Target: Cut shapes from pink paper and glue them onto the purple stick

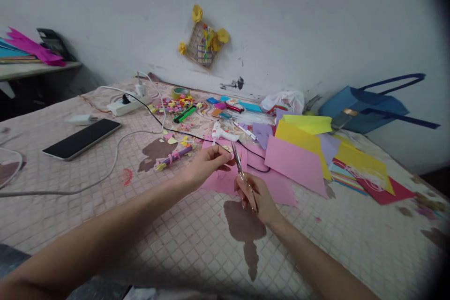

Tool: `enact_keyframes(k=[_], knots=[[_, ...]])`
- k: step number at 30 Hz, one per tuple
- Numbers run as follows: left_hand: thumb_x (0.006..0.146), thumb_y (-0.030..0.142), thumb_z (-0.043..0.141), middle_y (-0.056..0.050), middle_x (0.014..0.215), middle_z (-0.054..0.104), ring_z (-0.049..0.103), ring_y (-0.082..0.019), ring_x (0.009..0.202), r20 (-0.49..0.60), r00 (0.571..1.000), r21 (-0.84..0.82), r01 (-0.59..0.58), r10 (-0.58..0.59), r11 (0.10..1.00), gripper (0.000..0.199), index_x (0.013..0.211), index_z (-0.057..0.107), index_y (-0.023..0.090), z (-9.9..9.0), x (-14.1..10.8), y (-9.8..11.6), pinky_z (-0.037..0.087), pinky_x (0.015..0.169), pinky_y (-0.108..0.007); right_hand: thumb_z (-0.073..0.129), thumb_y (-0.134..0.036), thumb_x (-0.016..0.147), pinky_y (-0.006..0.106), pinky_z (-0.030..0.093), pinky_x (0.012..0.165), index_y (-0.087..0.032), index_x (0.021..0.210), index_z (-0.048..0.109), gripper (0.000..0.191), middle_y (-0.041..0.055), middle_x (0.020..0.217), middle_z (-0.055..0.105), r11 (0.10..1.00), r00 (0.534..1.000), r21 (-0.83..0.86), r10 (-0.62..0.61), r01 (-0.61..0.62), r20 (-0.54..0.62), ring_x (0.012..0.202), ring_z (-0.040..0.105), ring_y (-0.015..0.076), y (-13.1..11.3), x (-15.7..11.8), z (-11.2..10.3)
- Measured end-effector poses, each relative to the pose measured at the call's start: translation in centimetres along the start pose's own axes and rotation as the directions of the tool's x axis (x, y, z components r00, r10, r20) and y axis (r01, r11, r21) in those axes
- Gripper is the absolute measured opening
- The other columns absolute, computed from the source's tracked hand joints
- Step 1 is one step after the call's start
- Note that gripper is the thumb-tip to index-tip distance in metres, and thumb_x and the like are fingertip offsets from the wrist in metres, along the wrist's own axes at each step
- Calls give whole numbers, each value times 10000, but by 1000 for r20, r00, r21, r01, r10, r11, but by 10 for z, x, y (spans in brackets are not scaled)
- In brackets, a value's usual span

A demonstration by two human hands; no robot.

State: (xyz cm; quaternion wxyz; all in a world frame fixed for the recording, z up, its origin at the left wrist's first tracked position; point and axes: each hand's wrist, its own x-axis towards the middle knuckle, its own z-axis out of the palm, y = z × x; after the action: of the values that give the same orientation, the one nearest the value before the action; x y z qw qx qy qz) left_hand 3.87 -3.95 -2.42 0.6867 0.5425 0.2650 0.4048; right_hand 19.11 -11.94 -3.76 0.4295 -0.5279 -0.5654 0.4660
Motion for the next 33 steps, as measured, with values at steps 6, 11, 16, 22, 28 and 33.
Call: enact_keyframes(k=[6, 11, 16, 22, 28, 33], knots=[[782, 306, 623, -28, 791, 611, 590, -125, 778, -34, 999, -44, -19, 17, 999, 191, 745, 539, 139, 0, 1, 0, 463, 701, -266, 454, -545, 825, 204, 298, 373, -181, 651, 478, 405, -73, 473, 363, 997, 1000, -74, -4, 3, -13, 365, 351, 69, -1, -1, 0], [785, 324, 618, -26, 794, 604, 584, -122, 776, -34, 999, -36, -17, 16, 999, 206, 749, 536, 139, 0, 1, 1, 461, 697, -260, 459, -509, 834, 206, 300, 371, -183, 647, 474, 376, -65, 498, 384, 996, 1000, -88, -17, 16, -12, 373, 365, 72, 0, -2, -1], [800, 314, 606, -28, 805, 595, 582, -118, 783, -34, 999, -28, -21, 20, 999, 198, 758, 530, 136, 0, 1, 1, 462, 699, -254, 459, -487, 841, 201, 292, 367, -182, 645, 471, 362, -65, 498, 383, 994, 1000, -107, -13, 11, -14, 371, 371, 70, 1, -1, -2], [796, 327, 605, -29, 798, 595, 582, -127, 786, -48, 999, -23, -22, 21, 1000, 207, 750, 526, 140, 1, 0, 1, 460, 690, -261, 464, -493, 835, 197, 294, 358, -181, 640, 470, 368, -66, 495, 383, 993, 1000, -119, -5, 3, -19, 364, 374, 68, 0, -1, -2], [794, 330, 605, -27, 788, 597, 580, -124, 779, -57, 998, -10, -11, 10, 1000, 202, 759, 532, 145, 1, -1, 2, 454, 683, -255, 482, -510, 817, 196, 299, 349, -179, 638, 475, 376, -62, 513, 405, 994, 1000, -107, 13, -16, -26, 357, 367, 62, -1, -2, -1], [792, 337, 606, -29, 796, 604, 578, -121, 774, -49, 999, -13, -10, 9, 1000, 203, 765, 539, 147, 1, 0, 1, 450, 685, -253, 466, -491, 836, 195, 301, 355, -180, 643, 478, 366, -63, 500, 394, 994, 1000, -112, -9, 7, -21, 361, 369, 64, 0, -1, -1]])
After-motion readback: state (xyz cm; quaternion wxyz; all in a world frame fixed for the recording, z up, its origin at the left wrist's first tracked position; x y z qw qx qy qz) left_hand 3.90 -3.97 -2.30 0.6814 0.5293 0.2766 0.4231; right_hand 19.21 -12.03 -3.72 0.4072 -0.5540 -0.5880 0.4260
